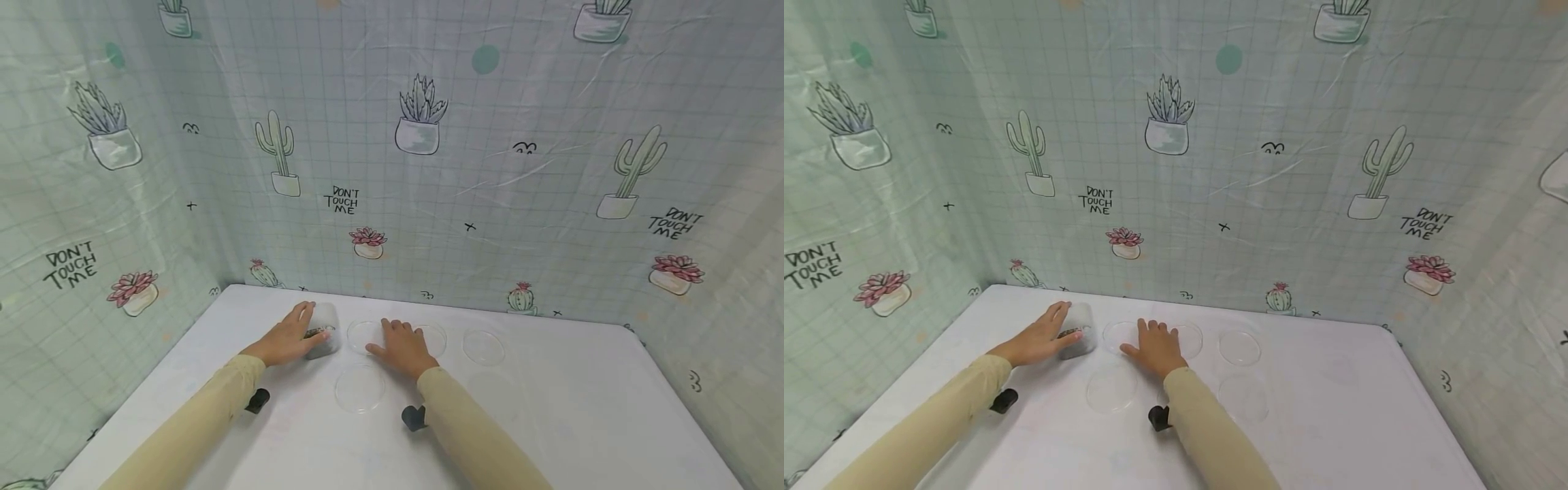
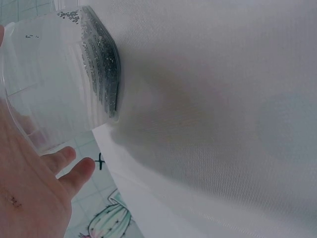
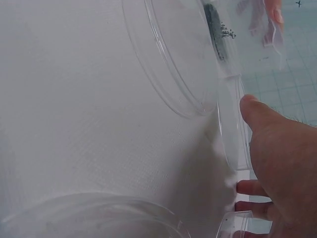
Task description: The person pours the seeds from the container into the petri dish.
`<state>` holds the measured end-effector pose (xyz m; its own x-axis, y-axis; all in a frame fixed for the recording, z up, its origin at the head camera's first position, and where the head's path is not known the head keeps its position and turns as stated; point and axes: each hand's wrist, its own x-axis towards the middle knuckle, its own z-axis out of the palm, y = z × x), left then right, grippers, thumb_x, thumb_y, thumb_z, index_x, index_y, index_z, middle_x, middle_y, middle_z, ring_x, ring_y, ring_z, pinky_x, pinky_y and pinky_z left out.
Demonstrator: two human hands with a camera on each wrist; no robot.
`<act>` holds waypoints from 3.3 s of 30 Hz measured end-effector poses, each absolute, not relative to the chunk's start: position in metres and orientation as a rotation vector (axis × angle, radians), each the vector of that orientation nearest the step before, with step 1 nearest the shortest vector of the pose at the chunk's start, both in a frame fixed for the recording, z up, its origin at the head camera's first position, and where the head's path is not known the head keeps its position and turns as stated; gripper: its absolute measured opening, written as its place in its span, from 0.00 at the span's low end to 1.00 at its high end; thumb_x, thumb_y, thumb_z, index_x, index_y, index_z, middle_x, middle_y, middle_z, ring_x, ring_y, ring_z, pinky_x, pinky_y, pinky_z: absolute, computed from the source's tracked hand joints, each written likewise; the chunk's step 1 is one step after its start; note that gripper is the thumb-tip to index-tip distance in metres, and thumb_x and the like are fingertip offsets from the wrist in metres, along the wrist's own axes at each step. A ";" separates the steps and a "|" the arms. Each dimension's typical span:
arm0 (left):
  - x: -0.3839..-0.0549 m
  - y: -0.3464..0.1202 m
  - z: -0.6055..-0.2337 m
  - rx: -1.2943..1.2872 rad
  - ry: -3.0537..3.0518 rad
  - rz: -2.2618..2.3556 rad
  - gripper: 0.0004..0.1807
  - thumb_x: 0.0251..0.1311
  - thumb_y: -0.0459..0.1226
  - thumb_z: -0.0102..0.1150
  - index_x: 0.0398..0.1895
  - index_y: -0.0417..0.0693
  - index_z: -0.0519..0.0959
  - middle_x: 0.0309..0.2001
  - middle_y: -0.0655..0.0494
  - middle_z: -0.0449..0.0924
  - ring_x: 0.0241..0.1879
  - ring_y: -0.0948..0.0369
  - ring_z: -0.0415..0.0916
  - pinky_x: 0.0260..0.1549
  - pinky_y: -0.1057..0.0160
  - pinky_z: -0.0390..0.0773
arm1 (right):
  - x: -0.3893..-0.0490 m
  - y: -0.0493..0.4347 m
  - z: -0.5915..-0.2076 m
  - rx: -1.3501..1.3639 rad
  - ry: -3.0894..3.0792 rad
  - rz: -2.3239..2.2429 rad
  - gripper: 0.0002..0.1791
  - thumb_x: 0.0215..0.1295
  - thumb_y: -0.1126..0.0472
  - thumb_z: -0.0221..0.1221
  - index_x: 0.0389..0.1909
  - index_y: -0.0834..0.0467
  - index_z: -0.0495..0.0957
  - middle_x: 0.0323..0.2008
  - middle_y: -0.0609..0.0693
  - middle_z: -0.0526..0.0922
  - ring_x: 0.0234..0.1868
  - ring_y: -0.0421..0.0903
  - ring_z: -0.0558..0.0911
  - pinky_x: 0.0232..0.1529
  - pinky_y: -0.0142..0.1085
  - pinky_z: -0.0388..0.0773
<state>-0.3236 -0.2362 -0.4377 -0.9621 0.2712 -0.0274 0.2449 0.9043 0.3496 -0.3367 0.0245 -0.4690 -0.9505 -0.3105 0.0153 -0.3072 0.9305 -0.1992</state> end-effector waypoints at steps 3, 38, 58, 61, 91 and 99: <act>-0.324 -0.236 -0.438 0.408 2.991 0.532 0.49 0.67 0.62 0.42 0.75 0.34 0.43 0.75 0.34 0.43 0.71 0.36 0.53 0.66 0.34 0.59 | -0.339 0.025 -0.469 -0.494 3.069 -0.313 0.44 0.63 0.29 0.50 0.70 0.55 0.62 0.64 0.56 0.72 0.65 0.56 0.71 0.64 0.58 0.68; -0.328 -0.251 -0.444 0.362 2.897 0.949 0.69 0.43 0.55 0.74 0.77 0.47 0.35 0.76 0.36 0.34 0.73 0.35 0.44 0.66 0.32 0.55 | -0.340 0.019 -0.471 -0.477 3.056 -0.333 0.45 0.60 0.29 0.54 0.71 0.53 0.63 0.63 0.55 0.70 0.63 0.55 0.69 0.62 0.59 0.67; -0.329 -0.257 -0.460 0.127 2.760 1.200 0.59 0.47 0.48 0.74 0.74 0.46 0.43 0.73 0.41 0.53 0.69 0.36 0.58 0.64 0.37 0.65 | -0.340 0.019 -0.466 -0.465 3.059 -0.287 0.44 0.60 0.30 0.55 0.70 0.53 0.63 0.61 0.55 0.71 0.63 0.55 0.69 0.62 0.59 0.68; -0.330 -0.256 -0.460 0.135 2.756 1.210 0.57 0.47 0.49 0.74 0.73 0.46 0.45 0.73 0.42 0.55 0.68 0.37 0.58 0.64 0.37 0.65 | -0.339 0.019 -0.465 -0.461 3.063 -0.286 0.44 0.59 0.30 0.55 0.70 0.53 0.63 0.61 0.55 0.71 0.62 0.55 0.69 0.61 0.59 0.69; -0.325 -0.249 -0.436 0.324 2.943 1.199 0.54 0.48 0.39 0.74 0.75 0.52 0.50 0.72 0.40 0.55 0.70 0.42 0.55 0.62 0.40 0.70 | -0.336 0.019 -0.460 -0.453 3.037 -0.271 0.44 0.60 0.30 0.54 0.70 0.53 0.63 0.64 0.56 0.70 0.65 0.56 0.69 0.63 0.60 0.68; -0.323 -0.250 -0.435 0.319 2.965 1.184 0.54 0.48 0.37 0.74 0.75 0.46 0.50 0.72 0.40 0.56 0.71 0.42 0.56 0.62 0.41 0.69 | -0.337 0.019 -0.464 -0.449 3.038 -0.259 0.45 0.60 0.30 0.54 0.71 0.53 0.62 0.63 0.56 0.70 0.65 0.56 0.68 0.64 0.60 0.67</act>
